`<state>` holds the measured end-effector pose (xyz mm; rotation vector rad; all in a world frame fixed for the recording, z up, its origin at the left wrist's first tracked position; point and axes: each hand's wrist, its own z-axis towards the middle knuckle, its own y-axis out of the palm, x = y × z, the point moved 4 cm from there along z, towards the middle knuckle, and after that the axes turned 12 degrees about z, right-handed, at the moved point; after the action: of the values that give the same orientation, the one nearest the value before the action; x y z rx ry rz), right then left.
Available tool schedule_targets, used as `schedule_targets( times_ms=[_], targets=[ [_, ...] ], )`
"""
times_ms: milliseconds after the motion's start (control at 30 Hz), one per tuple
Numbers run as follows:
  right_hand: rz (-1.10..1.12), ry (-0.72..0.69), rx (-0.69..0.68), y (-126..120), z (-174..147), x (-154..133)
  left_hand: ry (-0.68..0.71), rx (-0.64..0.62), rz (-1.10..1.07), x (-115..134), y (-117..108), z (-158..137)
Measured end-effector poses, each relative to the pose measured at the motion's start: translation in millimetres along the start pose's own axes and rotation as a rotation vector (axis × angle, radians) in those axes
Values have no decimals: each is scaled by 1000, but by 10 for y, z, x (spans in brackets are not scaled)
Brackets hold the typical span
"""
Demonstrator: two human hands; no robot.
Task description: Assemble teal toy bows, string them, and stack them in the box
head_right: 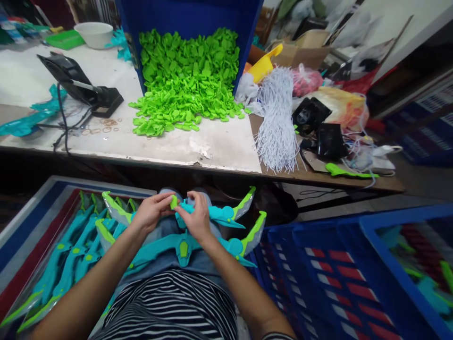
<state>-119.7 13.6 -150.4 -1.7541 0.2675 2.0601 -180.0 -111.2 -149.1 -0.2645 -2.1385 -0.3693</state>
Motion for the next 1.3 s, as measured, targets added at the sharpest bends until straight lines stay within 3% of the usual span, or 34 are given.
schedule_targets(
  times_ms=[100,133,200,400,467,567,633,767,900,1000,1133,1300],
  targets=[
    [-238,-351,-387,-15,-74,-121,-58,-70,148,-65,-40,-58],
    [-283,-407,-497,-13,-125,-123,-78,-84,172,-107,-41,-79],
    [-368,-442,-589,-23,-229,-85,-108,-104,191,-214,-26,-120],
    [-411,-358,-507,-73,-384,130,-90,-140,250,-489,-18,-160],
    [-400,-340,-482,-105,-336,206,15,-96,361,-448,-98,-91],
    [-458,-322,-493,-122,-229,325,286,106,560,-233,-271,114],
    [-508,-307,-552,-87,-184,396,371,127,667,-117,-312,306],
    [-577,-285,-586,-5,-169,481,302,-18,781,-80,-237,607],
    [-611,-234,-501,-16,-180,539,322,129,742,-200,-248,425],
    [-605,-196,-482,-33,-186,586,158,194,492,-496,-316,133],
    [-593,-174,-493,-23,-173,611,-228,8,25,-888,-224,14],
    [-599,-35,-485,-30,-99,575,-346,-178,-84,-925,13,216]
  ],
)
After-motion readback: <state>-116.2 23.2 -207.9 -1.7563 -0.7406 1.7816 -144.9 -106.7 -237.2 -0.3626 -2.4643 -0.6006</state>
